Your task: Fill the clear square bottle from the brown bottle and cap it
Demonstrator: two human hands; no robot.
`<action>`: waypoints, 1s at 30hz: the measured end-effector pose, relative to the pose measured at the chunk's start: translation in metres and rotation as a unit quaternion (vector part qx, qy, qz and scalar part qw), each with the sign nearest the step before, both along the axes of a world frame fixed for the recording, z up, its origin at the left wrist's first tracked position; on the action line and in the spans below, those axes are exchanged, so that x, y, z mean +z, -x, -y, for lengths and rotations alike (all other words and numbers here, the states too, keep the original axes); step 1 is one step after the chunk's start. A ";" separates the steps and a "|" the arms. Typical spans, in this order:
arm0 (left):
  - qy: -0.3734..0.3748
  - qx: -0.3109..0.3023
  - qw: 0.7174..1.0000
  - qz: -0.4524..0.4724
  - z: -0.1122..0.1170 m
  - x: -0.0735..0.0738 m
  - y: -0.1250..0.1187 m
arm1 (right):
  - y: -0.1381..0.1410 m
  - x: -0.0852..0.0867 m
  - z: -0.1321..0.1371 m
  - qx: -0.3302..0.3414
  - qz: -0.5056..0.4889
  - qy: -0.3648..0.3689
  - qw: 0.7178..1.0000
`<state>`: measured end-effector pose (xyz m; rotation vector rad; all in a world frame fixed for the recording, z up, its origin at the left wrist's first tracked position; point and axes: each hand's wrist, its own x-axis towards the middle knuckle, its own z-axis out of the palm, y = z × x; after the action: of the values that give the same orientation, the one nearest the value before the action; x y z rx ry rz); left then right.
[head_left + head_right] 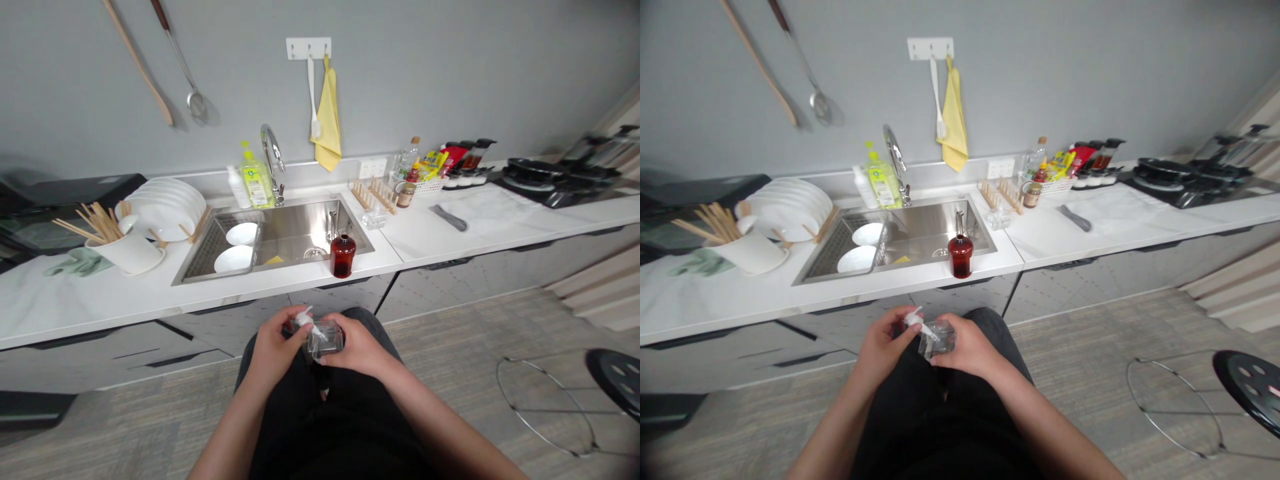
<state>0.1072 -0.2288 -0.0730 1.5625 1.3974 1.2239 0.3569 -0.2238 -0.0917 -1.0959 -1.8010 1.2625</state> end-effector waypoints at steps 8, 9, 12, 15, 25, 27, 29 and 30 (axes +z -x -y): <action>0.062 0.014 0.978 0.201 -0.003 0.011 0.002 | 0.000 0.000 -0.002 -0.015 0.016 -0.006 1.000; 0.060 0.019 0.976 0.208 -0.003 0.012 0.002 | 0.001 0.000 -0.002 -0.018 0.016 -0.006 1.000; 0.053 0.032 0.973 0.222 -0.005 0.012 0.003 | 0.002 0.001 -0.002 -0.026 0.010 -0.004 1.000; 0.060 0.038 0.966 0.249 -0.007 0.012 0.006 | 0.002 0.000 -0.003 -0.029 0.001 -0.002 1.000; 0.054 0.134 0.917 0.371 -0.016 0.009 0.061 | -0.007 -0.006 -0.009 -0.043 0.004 0.008 0.999; 0.038 0.175 0.911 0.371 -0.018 0.008 0.095 | -0.008 -0.011 -0.012 -0.040 0.008 0.010 0.999; 0.017 0.234 0.902 0.362 -0.018 0.009 0.134 | -0.009 -0.016 -0.016 -0.034 0.011 0.012 0.999; 0.005 0.266 0.895 0.357 -0.018 0.009 0.155 | -0.009 -0.017 -0.017 -0.032 0.012 0.014 0.999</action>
<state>-0.0475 -0.2109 -0.0635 0.5763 1.3278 1.8585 0.3657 -0.2065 -0.1089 -1.1789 -1.7562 1.2443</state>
